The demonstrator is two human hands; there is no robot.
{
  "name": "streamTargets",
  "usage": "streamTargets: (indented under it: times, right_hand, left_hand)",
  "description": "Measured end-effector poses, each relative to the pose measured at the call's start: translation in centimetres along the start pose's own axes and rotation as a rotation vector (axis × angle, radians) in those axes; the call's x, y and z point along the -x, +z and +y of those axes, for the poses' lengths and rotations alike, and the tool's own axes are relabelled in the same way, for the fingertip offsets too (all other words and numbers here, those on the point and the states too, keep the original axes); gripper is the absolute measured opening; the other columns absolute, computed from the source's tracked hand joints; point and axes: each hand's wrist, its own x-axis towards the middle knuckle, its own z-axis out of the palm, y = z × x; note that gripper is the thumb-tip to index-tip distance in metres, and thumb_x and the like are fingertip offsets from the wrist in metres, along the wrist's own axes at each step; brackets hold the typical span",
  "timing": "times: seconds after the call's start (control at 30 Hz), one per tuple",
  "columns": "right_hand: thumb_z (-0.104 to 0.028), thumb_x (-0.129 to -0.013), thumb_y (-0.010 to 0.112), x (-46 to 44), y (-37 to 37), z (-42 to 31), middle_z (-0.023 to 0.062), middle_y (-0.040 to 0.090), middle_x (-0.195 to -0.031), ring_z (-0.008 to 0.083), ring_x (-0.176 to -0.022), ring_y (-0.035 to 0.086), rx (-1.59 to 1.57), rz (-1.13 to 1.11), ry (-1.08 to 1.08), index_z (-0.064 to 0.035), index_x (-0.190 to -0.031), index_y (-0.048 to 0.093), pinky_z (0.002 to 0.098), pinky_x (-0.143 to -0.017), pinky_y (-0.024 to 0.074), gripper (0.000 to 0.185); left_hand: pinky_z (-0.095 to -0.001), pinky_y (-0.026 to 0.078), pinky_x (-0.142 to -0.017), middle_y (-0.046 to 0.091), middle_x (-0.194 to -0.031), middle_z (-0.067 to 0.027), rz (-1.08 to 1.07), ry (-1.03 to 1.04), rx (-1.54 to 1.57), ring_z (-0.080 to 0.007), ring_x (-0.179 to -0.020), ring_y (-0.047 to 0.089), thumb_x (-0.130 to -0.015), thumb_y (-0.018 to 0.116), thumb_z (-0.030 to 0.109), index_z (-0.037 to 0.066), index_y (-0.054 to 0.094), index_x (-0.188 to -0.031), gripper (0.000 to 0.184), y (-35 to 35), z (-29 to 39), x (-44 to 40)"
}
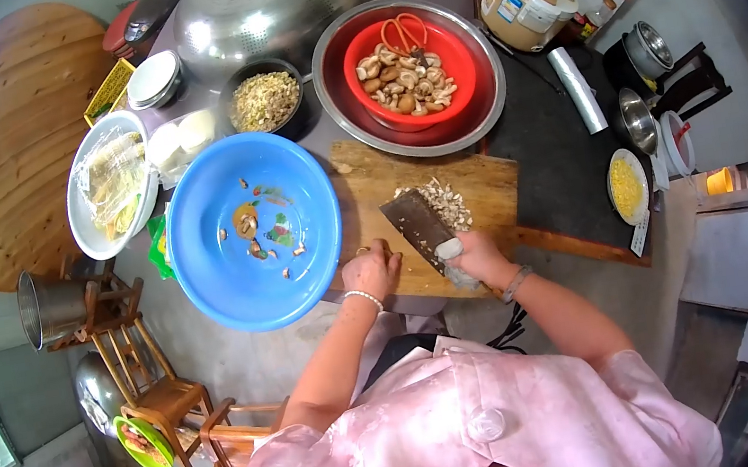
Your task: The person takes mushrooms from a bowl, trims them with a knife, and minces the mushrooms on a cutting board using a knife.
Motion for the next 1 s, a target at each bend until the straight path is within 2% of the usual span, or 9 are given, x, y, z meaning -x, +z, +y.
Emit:
streamTargets:
  times: [0.13, 0.23, 0.33, 0.43, 0.5, 0.6, 0.7, 1.0]
  right_hand:
    - [-0.004, -0.070, 0.072, 0.0, 0.3, 0.0, 0.0116, 0.068, -0.080, 0.0204, -0.072, 0.065, -0.046, 0.021, 0.014, -0.0014, -0.097, 0.064, 0.0330, -0.068, 0.0498, 0.028]
    - [-0.005, -0.070, 0.071, 0.4, 0.3, -0.4, 0.0141, 0.067, -0.080, 0.0245, -0.072, 0.065, -0.032, 0.041, 0.006, -0.0017, -0.096, 0.064, 0.0343, -0.068, 0.0497, 0.028]
    - [-0.008, -0.070, 0.070, 0.6, 0.0, -2.0, 0.0182, 0.066, -0.080, 0.0312, -0.074, 0.065, 0.062, 0.059, -0.044, -0.0015, -0.093, 0.063, 0.0374, -0.067, 0.0495, 0.024]
    - [-0.013, -0.072, 0.067, 1.0, -0.1, -3.9, 0.0199, 0.064, -0.080, 0.0366, -0.076, 0.063, 0.194, 0.073, -0.069, -0.0033, -0.089, 0.062, 0.0423, -0.066, 0.0487, 0.020]
    - [-0.016, -0.074, 0.061, 0.9, 0.0, -4.3, 0.0181, 0.064, -0.079, 0.0388, -0.078, 0.061, 0.252, 0.058, -0.069, -0.0072, -0.085, 0.061, 0.0476, -0.067, 0.0478, 0.014]
    - [-0.011, -0.072, 0.058, 1.0, 0.4, -4.9, 0.0184, 0.063, -0.076, 0.0392, -0.075, 0.061, 0.364, 0.094, -0.183, -0.0055, -0.082, 0.059, 0.0492, -0.066, 0.0477, 0.011]
    - [-0.008, -0.071, 0.056, 0.9, 1.0, -5.4, 0.0190, 0.062, -0.075, 0.0391, -0.074, 0.062, 0.455, -0.005, -0.190, -0.0040, -0.080, 0.058, 0.0493, -0.066, 0.0480, 0.010]
    - [-0.003, -0.071, 0.053, 1.1, 0.4, -7.0, 0.0204, 0.062, -0.076, 0.0400, -0.075, 0.061, 0.437, -0.019, -0.187, -0.0021, -0.083, 0.057, 0.0507, -0.066, 0.0459, 0.012]
  left_hand:
    - [-0.0401, 0.052, -0.061, 0.067, -0.073, -0.0128, 0.186, -0.021, 0.285, -0.0304, -0.071, 0.066, -0.080, 0.066, 0.021, 0.006, 0.063, -0.091, 0.019, 2.6, -1.2, -1.4]
    - [-0.0437, 0.051, -0.066, 0.066, -0.075, -0.0154, 0.226, -0.098, 0.791, -0.0346, -0.071, 0.065, -0.076, 0.069, 0.012, 0.007, 0.066, -0.093, 0.018, 3.7, -0.4, -1.6]
    - [-0.0410, 0.051, -0.068, 0.066, -0.077, -0.0134, 0.295, -0.033, 0.680, -0.0320, -0.072, 0.064, -0.074, 0.069, 0.007, 0.008, 0.068, -0.097, 0.023, 4.4, -0.5, -1.2]
    - [-0.0335, 0.051, -0.063, 0.064, -0.073, -0.0107, 0.411, 0.038, 0.584, -0.0239, -0.065, 0.063, -0.074, 0.070, 0.007, 0.006, 0.069, -0.096, 0.022, 5.1, -1.0, -0.7]
    - [-0.0334, 0.050, -0.063, 0.064, -0.073, -0.0106, 0.346, -0.053, 0.596, -0.0234, -0.065, 0.062, -0.074, 0.071, 0.008, 0.007, 0.069, -0.095, 0.022, 5.4, -0.9, -0.4]
    - [-0.0337, 0.050, -0.062, 0.064, -0.072, -0.0106, 0.312, -0.127, 0.613, -0.0227, -0.064, 0.062, -0.073, 0.072, 0.009, 0.007, 0.069, -0.095, 0.022, 5.6, -0.8, -0.4]
    - [-0.0338, 0.050, -0.061, 0.064, -0.072, -0.0108, 0.334, -0.133, 0.630, -0.0223, -0.064, 0.062, -0.072, 0.073, 0.010, 0.006, 0.069, -0.094, 0.023, 5.6, -0.8, -0.4]
    - [-0.0336, 0.050, -0.062, 0.064, -0.071, -0.0114, 0.337, -0.120, 0.641, -0.0228, -0.065, 0.063, -0.072, 0.073, 0.009, 0.004, 0.067, -0.094, 0.024, 6.4, -1.5, -0.5]
